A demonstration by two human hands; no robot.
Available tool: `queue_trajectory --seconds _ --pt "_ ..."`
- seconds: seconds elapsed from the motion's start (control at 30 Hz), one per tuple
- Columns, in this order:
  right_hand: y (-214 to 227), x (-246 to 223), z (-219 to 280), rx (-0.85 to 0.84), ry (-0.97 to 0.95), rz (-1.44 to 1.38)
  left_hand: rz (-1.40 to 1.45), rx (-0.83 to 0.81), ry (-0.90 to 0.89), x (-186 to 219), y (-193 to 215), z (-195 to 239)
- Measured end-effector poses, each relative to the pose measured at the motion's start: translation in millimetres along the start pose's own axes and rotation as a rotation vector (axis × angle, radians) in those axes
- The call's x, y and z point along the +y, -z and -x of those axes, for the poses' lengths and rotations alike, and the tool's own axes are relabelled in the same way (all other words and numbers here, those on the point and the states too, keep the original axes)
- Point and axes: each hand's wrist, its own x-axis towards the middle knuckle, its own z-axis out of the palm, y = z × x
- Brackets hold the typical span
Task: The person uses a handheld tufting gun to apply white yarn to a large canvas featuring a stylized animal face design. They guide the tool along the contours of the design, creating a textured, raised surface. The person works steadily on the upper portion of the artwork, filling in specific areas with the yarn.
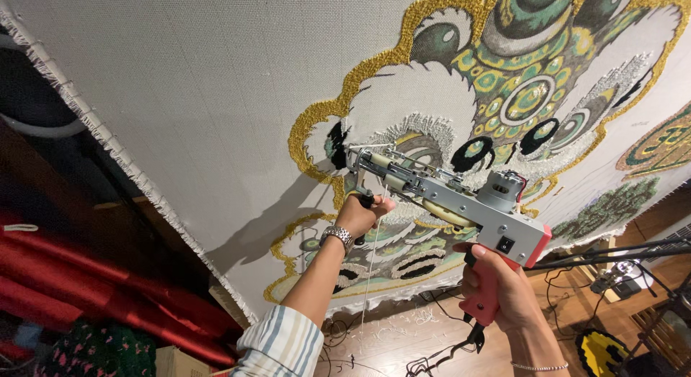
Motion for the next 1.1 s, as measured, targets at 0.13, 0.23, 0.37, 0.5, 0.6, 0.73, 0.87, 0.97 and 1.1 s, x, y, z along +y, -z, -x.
queue_trajectory --seconds 0.13,0.23,0.37,0.5,0.6,0.73,0.87,0.97,1.1 --pt "-3.9 -1.3 -1.1 0.023 -0.002 0.006 0.003 -0.004 -0.014 -5.5 0.3 -7.5" --pt "-8.9 -3.9 -1.8 0.043 -0.009 0.010 0.002 -0.002 -0.005 -3.8 1.7 -8.7" --pt "-20.4 -6.2 -1.7 0.048 0.036 0.050 0.073 0.003 -0.035 0.1 4.2 -10.9" --pt "-38.0 -5.3 -6.2 0.060 0.099 0.081 0.044 0.066 0.019 3.2 8.6 -20.9" --pt "-50.5 -2.2 -10.9 0.034 0.159 0.066 0.032 0.095 0.035 8.3 15.9 -29.7" --pt "-70.6 -0.4 -14.6 0.057 0.252 0.163 -0.036 0.108 0.033 8.6 29.9 -41.9" --pt "-90.4 -5.1 -12.2 0.111 0.209 0.336 -0.012 0.135 0.008 -1.4 40.4 -62.3" --pt "-93.8 -4.8 -12.4 0.068 0.305 0.375 0.021 0.161 -0.059 -15.5 40.7 -73.8" --pt "-92.7 1.8 -18.4 0.066 0.308 0.370 -0.073 0.223 -0.149 -29.4 40.5 -89.1"
